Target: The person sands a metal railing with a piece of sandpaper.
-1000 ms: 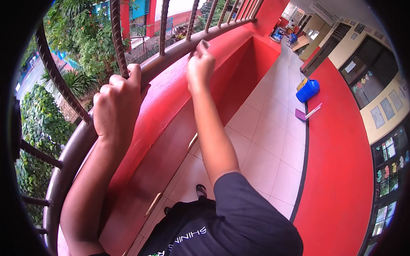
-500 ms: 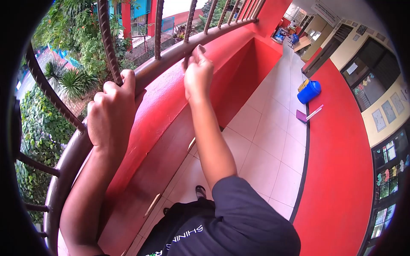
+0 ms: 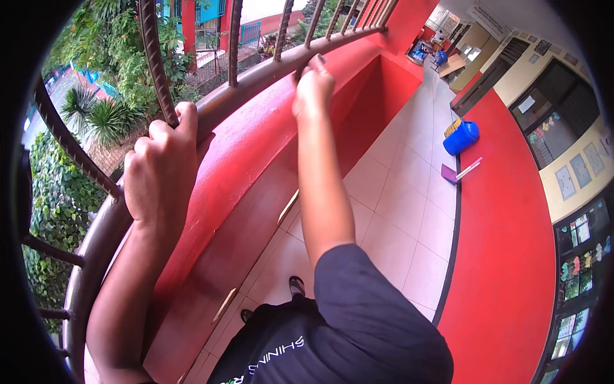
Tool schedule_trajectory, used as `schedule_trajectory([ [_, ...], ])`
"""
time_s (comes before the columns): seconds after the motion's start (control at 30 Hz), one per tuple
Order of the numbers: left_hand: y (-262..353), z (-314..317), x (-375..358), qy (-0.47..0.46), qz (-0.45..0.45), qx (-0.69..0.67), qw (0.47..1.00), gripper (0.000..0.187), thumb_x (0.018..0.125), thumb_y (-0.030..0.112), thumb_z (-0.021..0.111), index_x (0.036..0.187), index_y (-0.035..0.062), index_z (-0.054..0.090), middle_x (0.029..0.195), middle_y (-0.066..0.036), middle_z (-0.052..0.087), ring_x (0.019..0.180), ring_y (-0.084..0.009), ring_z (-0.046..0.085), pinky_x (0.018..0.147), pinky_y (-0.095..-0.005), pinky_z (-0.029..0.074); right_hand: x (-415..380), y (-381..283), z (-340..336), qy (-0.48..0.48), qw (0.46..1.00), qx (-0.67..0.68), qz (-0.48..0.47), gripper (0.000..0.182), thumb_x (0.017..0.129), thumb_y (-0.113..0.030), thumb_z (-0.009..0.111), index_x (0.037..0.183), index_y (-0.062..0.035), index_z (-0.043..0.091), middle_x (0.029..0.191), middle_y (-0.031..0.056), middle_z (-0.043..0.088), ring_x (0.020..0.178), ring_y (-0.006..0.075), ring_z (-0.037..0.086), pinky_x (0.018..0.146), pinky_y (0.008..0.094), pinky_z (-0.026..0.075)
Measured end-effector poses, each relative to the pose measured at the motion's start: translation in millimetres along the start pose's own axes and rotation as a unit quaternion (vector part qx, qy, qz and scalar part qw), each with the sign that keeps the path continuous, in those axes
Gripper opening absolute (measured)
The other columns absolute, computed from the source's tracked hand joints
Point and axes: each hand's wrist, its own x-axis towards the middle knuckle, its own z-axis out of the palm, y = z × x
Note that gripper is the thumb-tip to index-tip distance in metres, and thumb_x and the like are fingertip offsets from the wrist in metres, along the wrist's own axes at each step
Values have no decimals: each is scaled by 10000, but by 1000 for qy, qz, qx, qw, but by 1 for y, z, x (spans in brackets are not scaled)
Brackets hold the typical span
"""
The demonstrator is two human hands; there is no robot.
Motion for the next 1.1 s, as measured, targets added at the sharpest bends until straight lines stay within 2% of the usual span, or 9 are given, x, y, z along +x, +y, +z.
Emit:
schedule_trajectory([
  [0.07,1,-1,0,-8,-7,-8,1000,350,979,464,618,1134,151,604,689,-21,594,561,-170,679,468,-314,558,-73,-12,27,4,999,43,29,281,1080,-71,492,1296,-69,670,1054,30,695,853,75,649,753,261,588],
  [0.27,0,0,-2,-14,-3,-20,1000,340,977,457,621,1138,158,604,692,-14,587,566,-158,672,481,-301,556,32,-5,-10,-33,998,46,38,318,1068,-13,397,1198,-15,686,1043,60,714,891,156,686,818,335,598],
  [0.33,2,5,-1,22,0,0,1000,115,1008,304,591,1006,190,573,658,2,522,536,-146,600,447,-295,464,-39,-19,17,-1,999,27,41,335,1074,-9,380,1255,-10,663,1089,51,706,900,127,677,811,323,592],
  [0.4,2,4,0,6,-4,11,1000,226,989,384,610,1070,174,588,678,-3,550,553,-151,631,466,-296,507,-92,-23,35,-10,999,35,34,302,1076,-25,422,1250,-10,669,1076,45,704,870,111,672,773,301,583],
  [0.57,-1,-2,0,-11,4,-14,1000,351,977,461,619,1135,149,598,686,-3,560,565,-158,662,487,-301,553,43,-8,-8,-17,999,32,16,331,1009,74,403,1153,13,695,1002,47,690,819,114,647,690,237,541],
  [0.73,2,-2,3,-30,-13,-1,999,407,959,509,623,1136,143,596,700,-8,567,572,-155,661,496,-302,556,-74,-16,31,-6,1000,-13,15,341,1070,1,424,1334,0,641,1119,34,655,848,61,601,735,221,545],
  [0.87,2,2,-2,15,-7,-19,1000,231,971,417,635,1019,196,587,659,3,508,545,-144,596,464,-299,471,43,-2,-18,-14,999,-44,29,327,1005,88,405,1075,-26,703,881,-38,645,708,36,539,554,213,406],
  [1.0,3,-1,-2,1,-8,-2,1000,260,973,414,628,1083,180,597,682,1,526,556,-142,611,480,-296,503,-79,-9,34,23,999,-16,-20,293,1082,-19,450,1290,8,654,1092,37,666,860,72,627,740,224,538],
  [1.1,0,1,-2,-12,-1,5,1000,332,967,446,632,1151,171,604,705,6,538,565,-139,629,488,-293,533,-32,-1,16,24,997,-54,-53,281,1049,39,433,1196,30,672,1021,20,663,824,65,601,691,229,502],
])
